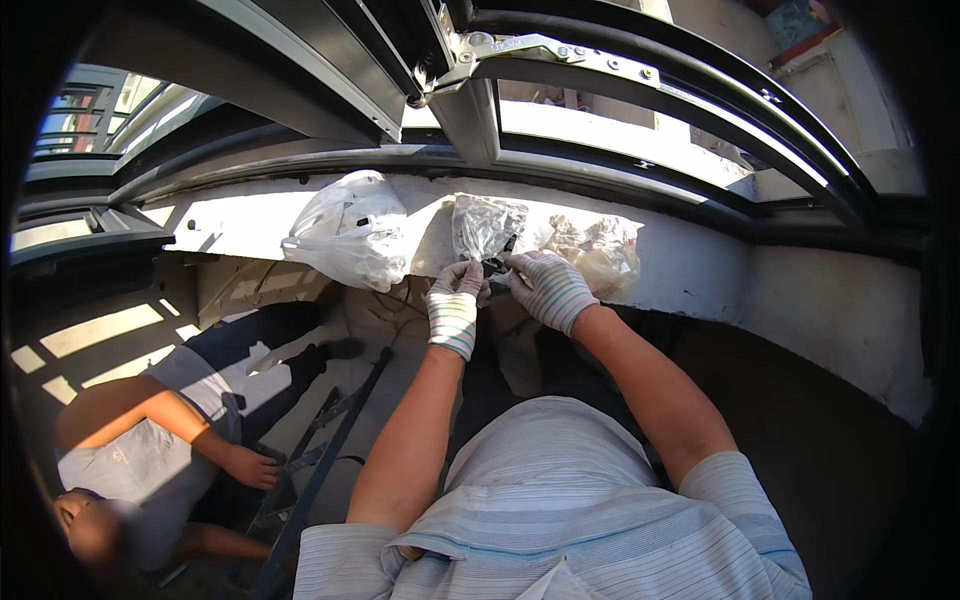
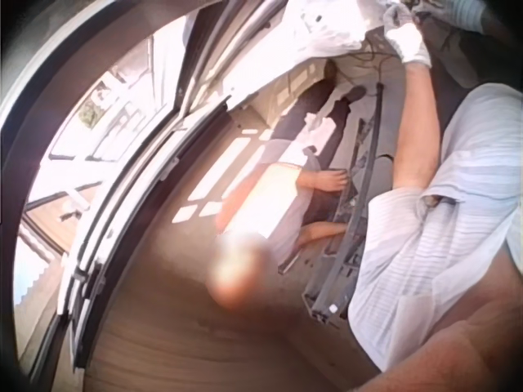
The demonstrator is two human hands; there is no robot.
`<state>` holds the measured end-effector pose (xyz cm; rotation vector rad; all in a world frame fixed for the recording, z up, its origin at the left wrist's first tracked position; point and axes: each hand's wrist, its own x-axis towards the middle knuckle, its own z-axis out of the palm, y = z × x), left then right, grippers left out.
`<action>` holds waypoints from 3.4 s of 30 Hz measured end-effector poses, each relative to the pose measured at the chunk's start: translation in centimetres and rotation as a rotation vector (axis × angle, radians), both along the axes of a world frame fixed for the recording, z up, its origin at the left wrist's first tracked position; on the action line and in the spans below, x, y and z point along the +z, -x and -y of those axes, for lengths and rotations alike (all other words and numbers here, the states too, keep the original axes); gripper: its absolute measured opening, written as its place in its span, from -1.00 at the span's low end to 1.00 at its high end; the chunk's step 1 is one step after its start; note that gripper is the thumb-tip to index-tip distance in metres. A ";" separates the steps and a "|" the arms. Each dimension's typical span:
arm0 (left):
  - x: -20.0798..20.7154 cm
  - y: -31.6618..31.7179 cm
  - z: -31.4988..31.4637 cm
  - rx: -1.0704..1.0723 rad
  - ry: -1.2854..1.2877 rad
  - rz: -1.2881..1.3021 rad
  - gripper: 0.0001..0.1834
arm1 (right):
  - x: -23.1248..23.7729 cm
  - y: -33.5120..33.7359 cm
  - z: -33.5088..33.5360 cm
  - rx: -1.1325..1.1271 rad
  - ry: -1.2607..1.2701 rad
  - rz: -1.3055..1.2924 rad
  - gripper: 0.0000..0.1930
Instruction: The person installs a window frame by hand, positioning and securing the frame along the window opening. They handle plastic-wrapped components and align the frame with the wall, then later pick up a glass pane from the floor.
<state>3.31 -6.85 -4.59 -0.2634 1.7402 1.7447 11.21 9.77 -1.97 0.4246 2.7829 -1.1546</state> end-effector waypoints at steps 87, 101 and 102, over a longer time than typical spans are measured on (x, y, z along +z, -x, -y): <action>11.1 -2.2 -7.0 -0.526 0.262 -1.260 -0.78 | 7.1 -2.3 -9.2 0.085 0.386 -0.460 -0.72; 11.2 -1.1 -5.4 -0.483 0.206 -1.118 -0.75 | 8.6 -1.4 -6.9 0.084 0.383 -0.398 -0.70; 10.9 -1.2 -5.3 -0.481 0.214 -1.107 -0.75 | 8.7 -1.3 -6.8 0.104 0.360 -0.395 -0.72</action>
